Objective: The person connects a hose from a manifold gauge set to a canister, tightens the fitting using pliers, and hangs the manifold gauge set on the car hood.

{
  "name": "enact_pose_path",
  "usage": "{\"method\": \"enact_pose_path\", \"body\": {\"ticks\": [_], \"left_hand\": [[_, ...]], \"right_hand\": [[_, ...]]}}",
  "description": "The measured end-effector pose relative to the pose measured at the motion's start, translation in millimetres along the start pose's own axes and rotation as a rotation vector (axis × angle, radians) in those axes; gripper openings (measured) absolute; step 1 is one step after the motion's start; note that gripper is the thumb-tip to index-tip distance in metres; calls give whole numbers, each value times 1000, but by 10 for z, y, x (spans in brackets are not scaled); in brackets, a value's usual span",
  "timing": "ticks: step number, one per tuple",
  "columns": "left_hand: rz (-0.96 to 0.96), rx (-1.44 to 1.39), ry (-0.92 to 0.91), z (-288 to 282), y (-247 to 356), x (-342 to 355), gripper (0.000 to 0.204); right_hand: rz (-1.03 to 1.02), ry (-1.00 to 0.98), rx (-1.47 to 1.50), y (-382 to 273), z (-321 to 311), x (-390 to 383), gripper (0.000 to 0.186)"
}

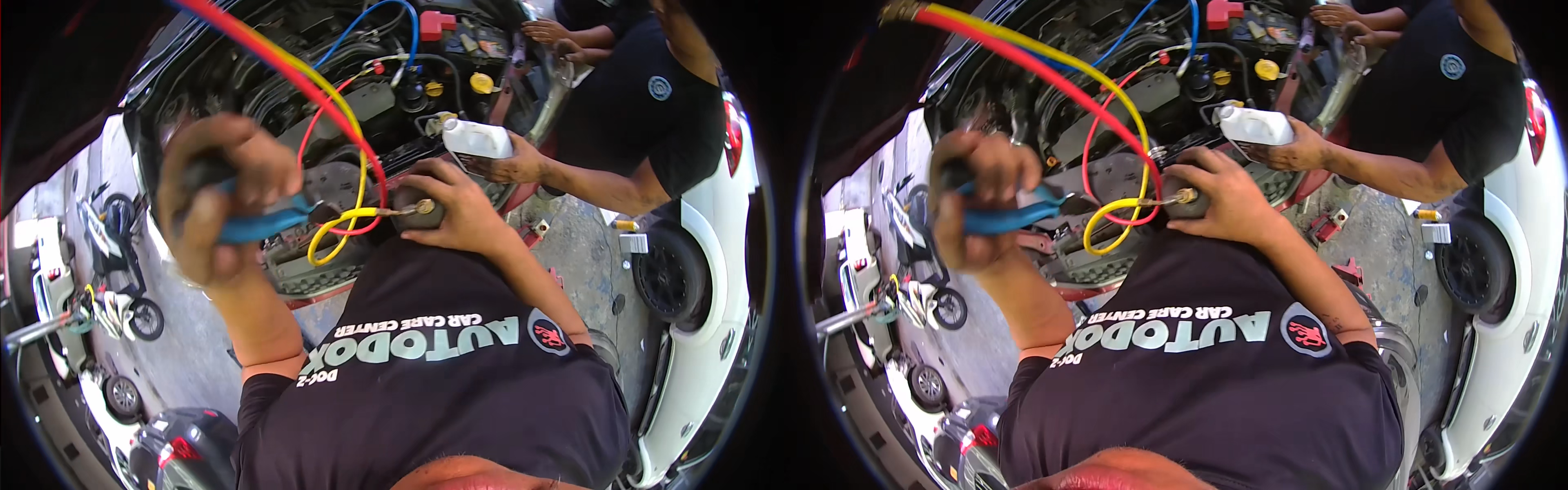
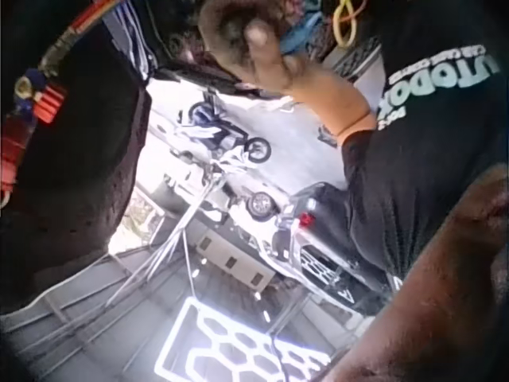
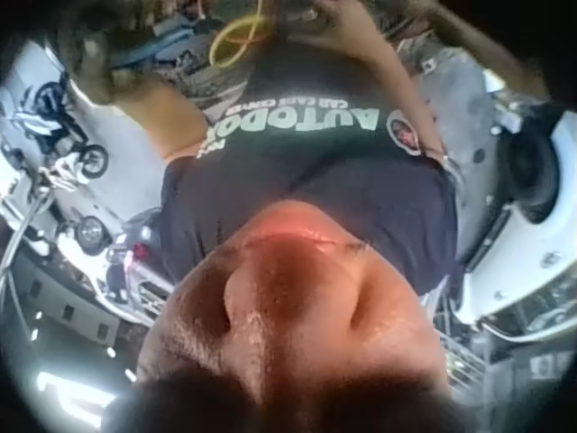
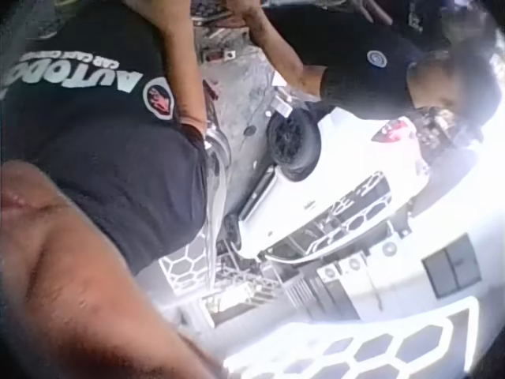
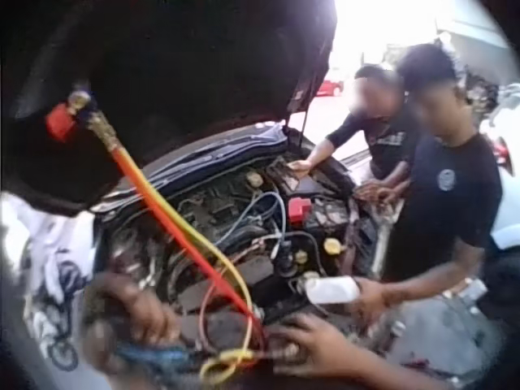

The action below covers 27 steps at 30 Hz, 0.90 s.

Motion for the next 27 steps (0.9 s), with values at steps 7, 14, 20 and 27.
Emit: {"method": "enact_pose_path", "body": {"ticks": [7, 14, 20, 27], "left_hand": [[-349, 753, 635, -968, 277, -1152, 28], [-508, 1504, 27, -1481, -1402, -2751, 26], [-610, 1552, -279, -1592, -1976, -3444, 25], [-682, 1528, -54, -1551, -1896, -3614, 67]], "right_hand": [[-28, 55, 44, 86, -82, -101, 54], [240, 49, 50, 7, -73, 62, 52], [78, 107, 25, -180, -4, 71, 45], [79, 168, 37, -238, 111, -43, 46]]}}
Point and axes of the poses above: each hand's wrist, its own x-axis towards the middle knuckle, its own z-axis out of the palm, y = z × x, the point moved 5 cm from there along x, towards the middle knuckle, and after that the axes turned 2 degrees about z, right-handed, at the moved point
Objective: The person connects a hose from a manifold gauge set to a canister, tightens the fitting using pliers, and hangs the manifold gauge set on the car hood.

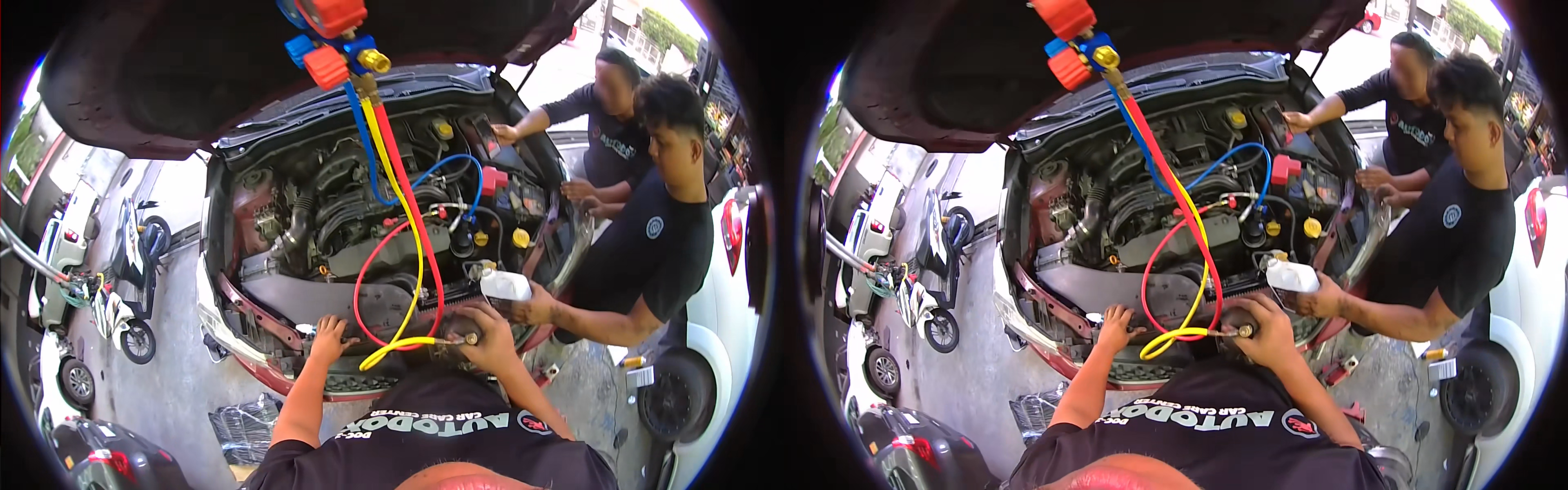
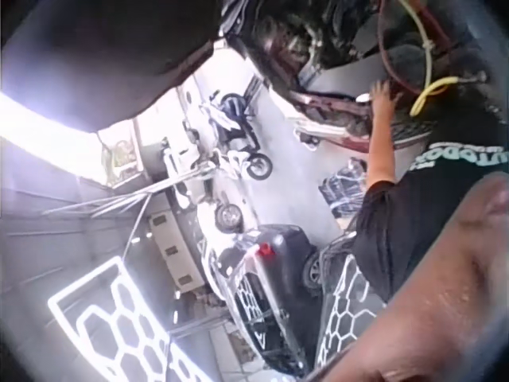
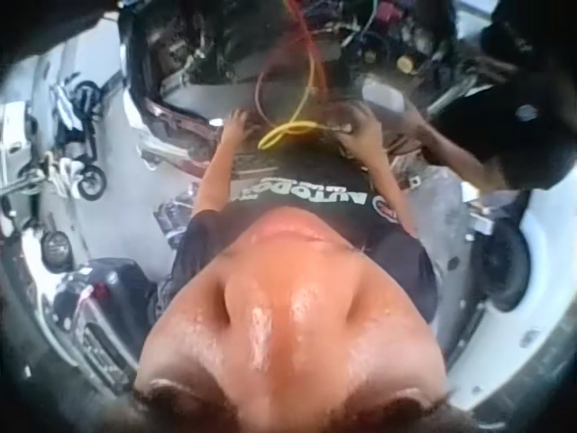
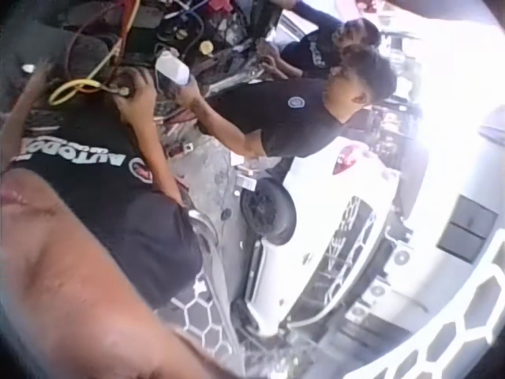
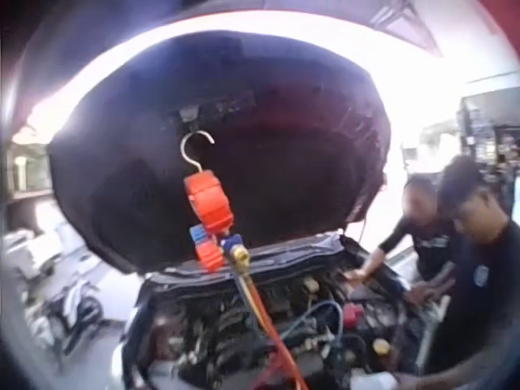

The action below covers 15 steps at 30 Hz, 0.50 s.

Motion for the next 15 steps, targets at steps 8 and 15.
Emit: {"method": "enact_pose_path", "body": {"ticks": [8, 15], "left_hand": [[-155, -30, 243, -159, -17, 207, 68], [179, -509, 791, -1943, 927, 1938, 41]], "right_hand": [[-25, 16, -22, 16, -15, 1, 45], [30, -15, -45, 45, 12, 88, 43]]}}
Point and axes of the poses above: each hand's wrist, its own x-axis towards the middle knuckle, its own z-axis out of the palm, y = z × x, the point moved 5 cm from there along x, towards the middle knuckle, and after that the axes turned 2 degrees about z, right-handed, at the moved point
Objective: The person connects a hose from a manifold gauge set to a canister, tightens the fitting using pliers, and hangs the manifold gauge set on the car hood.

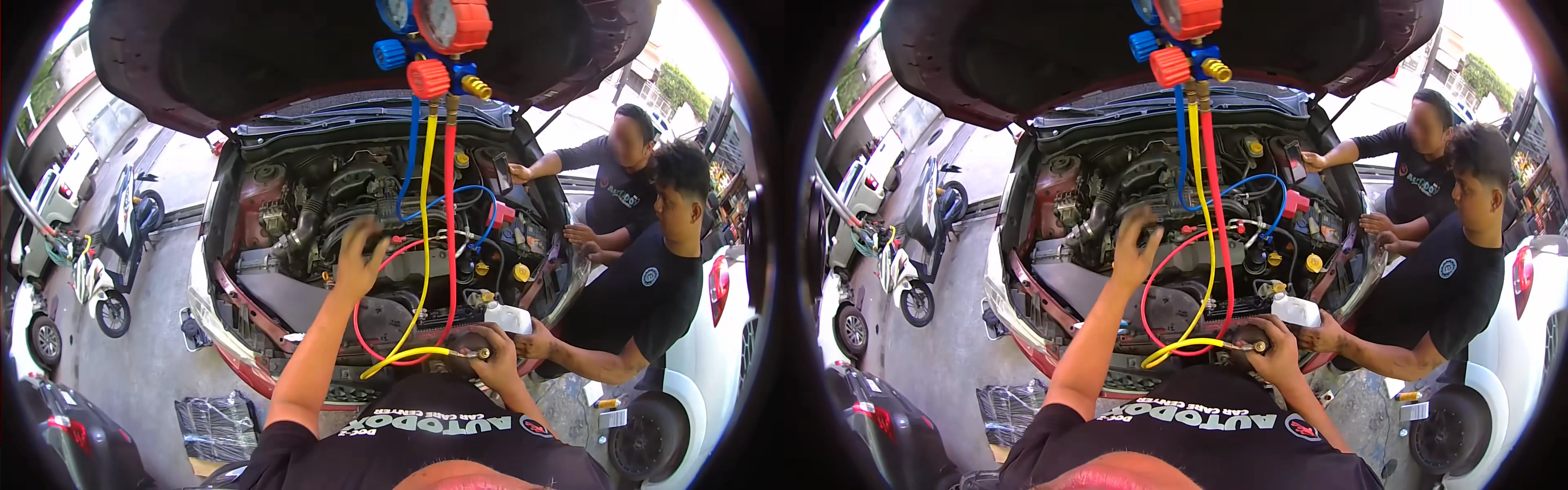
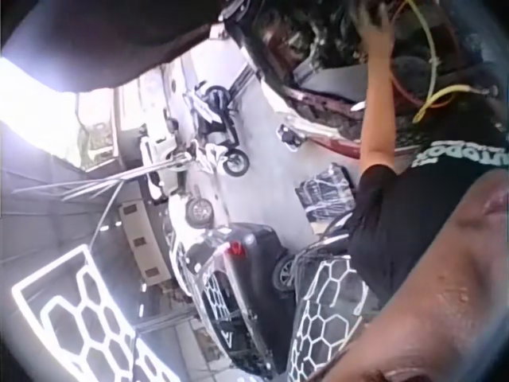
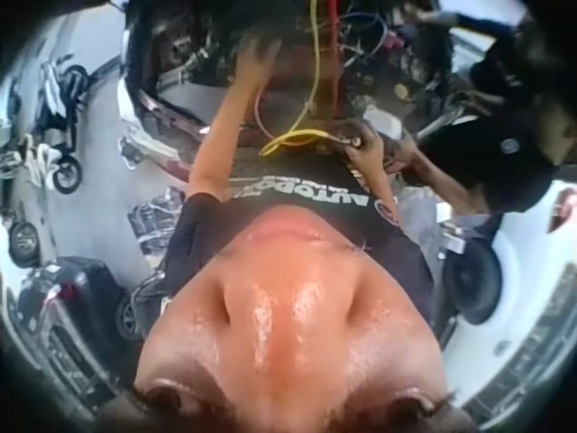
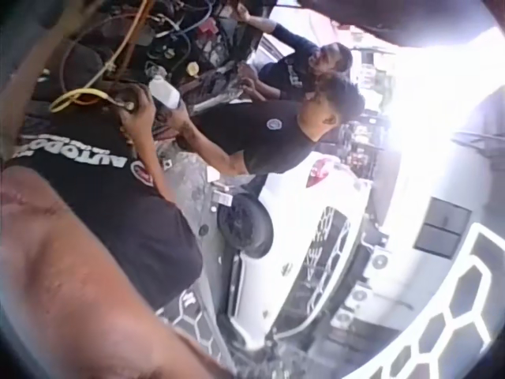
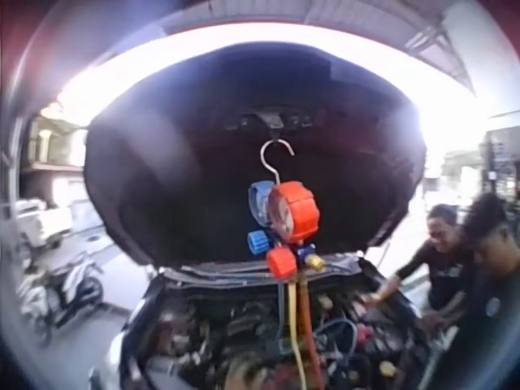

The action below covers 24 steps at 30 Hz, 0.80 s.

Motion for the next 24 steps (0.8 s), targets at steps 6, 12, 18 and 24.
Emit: {"method": "enact_pose_path", "body": {"ticks": [6, 12, 18, 24], "left_hand": [[-41, -418, 126, 59, 1024, 1810, 99], [-85, -544, 101, 112, 1414, 2084, 75], [-112, -339, 317, 78, 1625, 1909, 65], [-68, -331, 366, 25, 1540, 1897, 67]], "right_hand": [[-15, -40, 2, 41, 36, 79, 44], [5, 32, -1, 184, 11, -8, 45], [21, 62, 25, 230, -66, -88, 50], [0, 46, 8, 215, -89, -92, 50]]}}
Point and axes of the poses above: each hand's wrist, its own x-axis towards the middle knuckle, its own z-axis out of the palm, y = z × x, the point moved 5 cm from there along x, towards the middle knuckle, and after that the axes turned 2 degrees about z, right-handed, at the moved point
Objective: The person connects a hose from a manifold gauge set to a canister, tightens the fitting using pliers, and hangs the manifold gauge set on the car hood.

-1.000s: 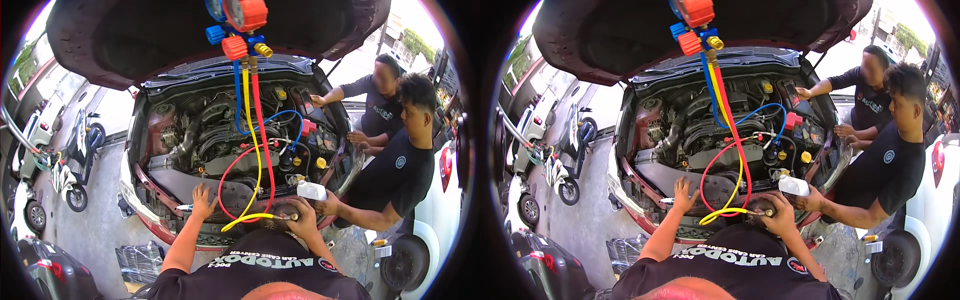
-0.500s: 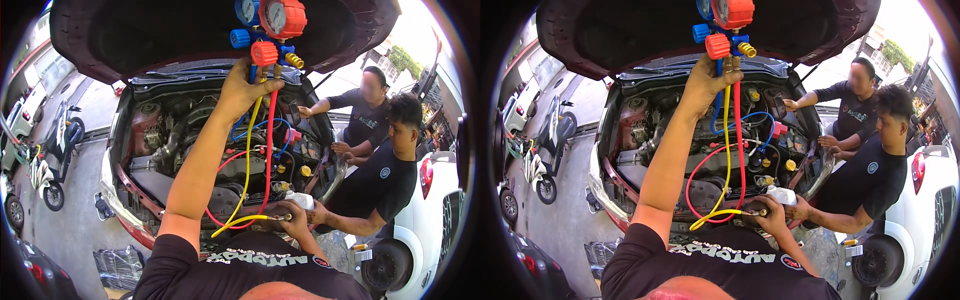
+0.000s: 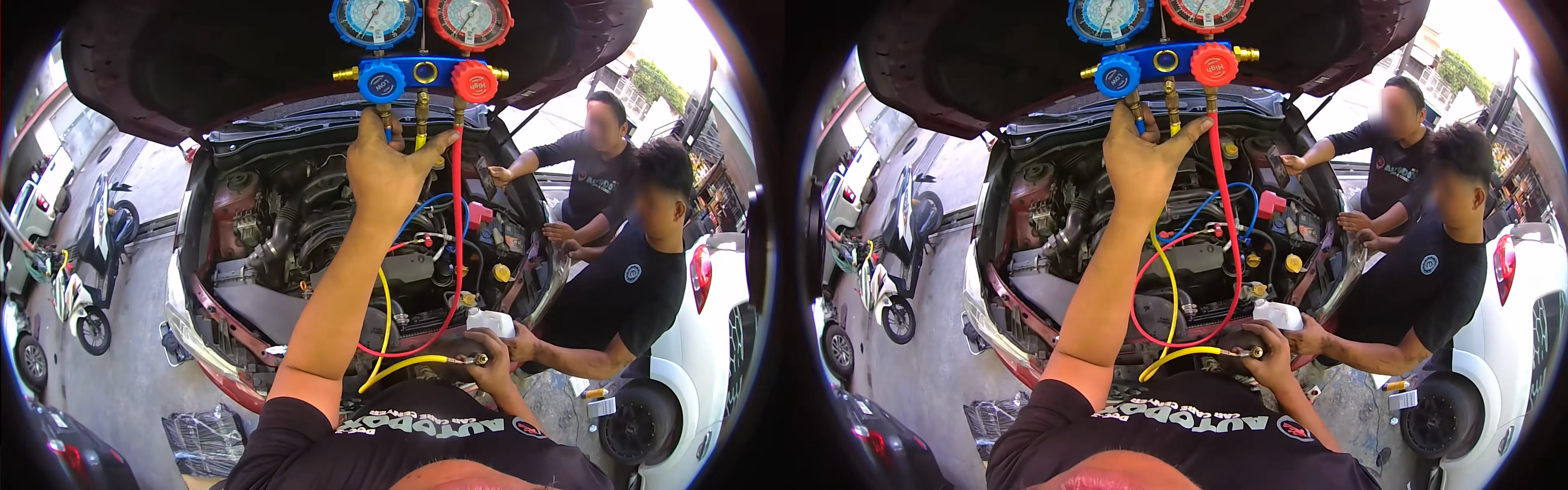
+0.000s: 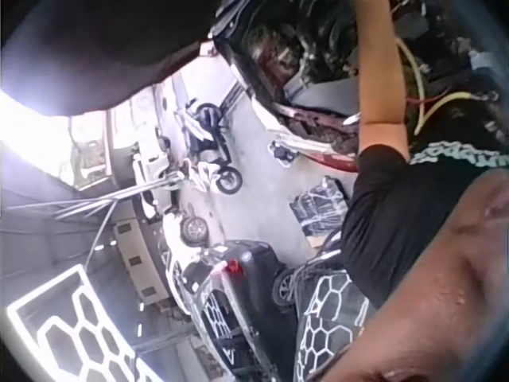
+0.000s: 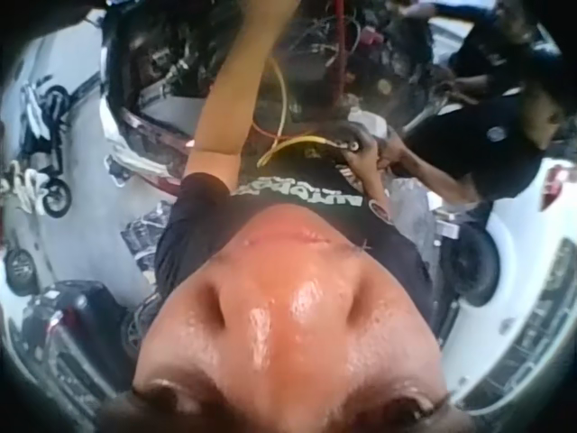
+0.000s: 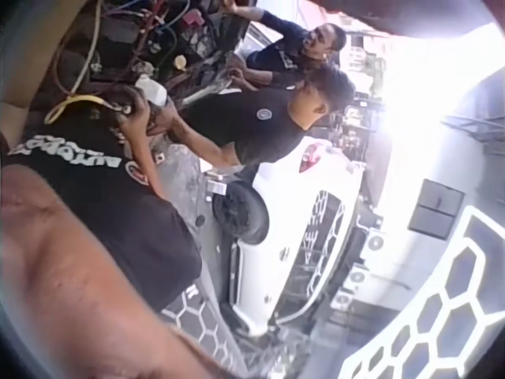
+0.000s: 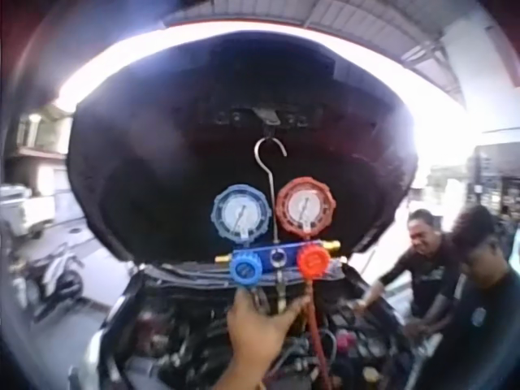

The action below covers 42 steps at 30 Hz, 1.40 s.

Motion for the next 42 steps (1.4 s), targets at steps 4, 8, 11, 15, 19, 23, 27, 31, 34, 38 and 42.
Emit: {"method": "enact_pose_path", "body": {"ticks": [4, 8, 11, 15, 19, 23, 27, 31, 34, 38, 42], "left_hand": [[33, 144, 12, -10, 19, -6, 69], [-26, 156, 19, -8, 32, -23, 70], [-30, 163, 29, 16, 59, -46, 69], [-2, 121, 65, 50, 57, -59, 67], [-8, 213, 52, 44, 55, -63, 69], [38, 169, 84, 60, 7, -28, 69], [15, 159, 71, 37, -31, -43, 70], [50, 148, 77, 73, 4, -39, 69], [10, 245, 65, 146, 87, -74, 72], [-51, -228, 16, 106, -136, -85, 84], [-70, -248, -158, -38, -310, -76, 85]], "right_hand": [[5, 5, 20, 42, 9, 3, 49], [33, -4, 43, -2, 24, 20, 49], [58, -15, 70, 5, 29, 36, 50], [44, -25, 68, 22, 48, 39, 50], [7, -20, 65, 3, 62, 43, 48], [9, -29, 73, -23, 77, 89, 48], [-4, -54, 48, -86, 106, 90, 48], [-7, -44, 43, -70, 114, 82, 49], [-27, 7, 61, -55, 89, 55, 50], [-104, -67, 24, -18, 144, 60, 55], [-183, -105, -16, -153, 133, 54, 61]]}}
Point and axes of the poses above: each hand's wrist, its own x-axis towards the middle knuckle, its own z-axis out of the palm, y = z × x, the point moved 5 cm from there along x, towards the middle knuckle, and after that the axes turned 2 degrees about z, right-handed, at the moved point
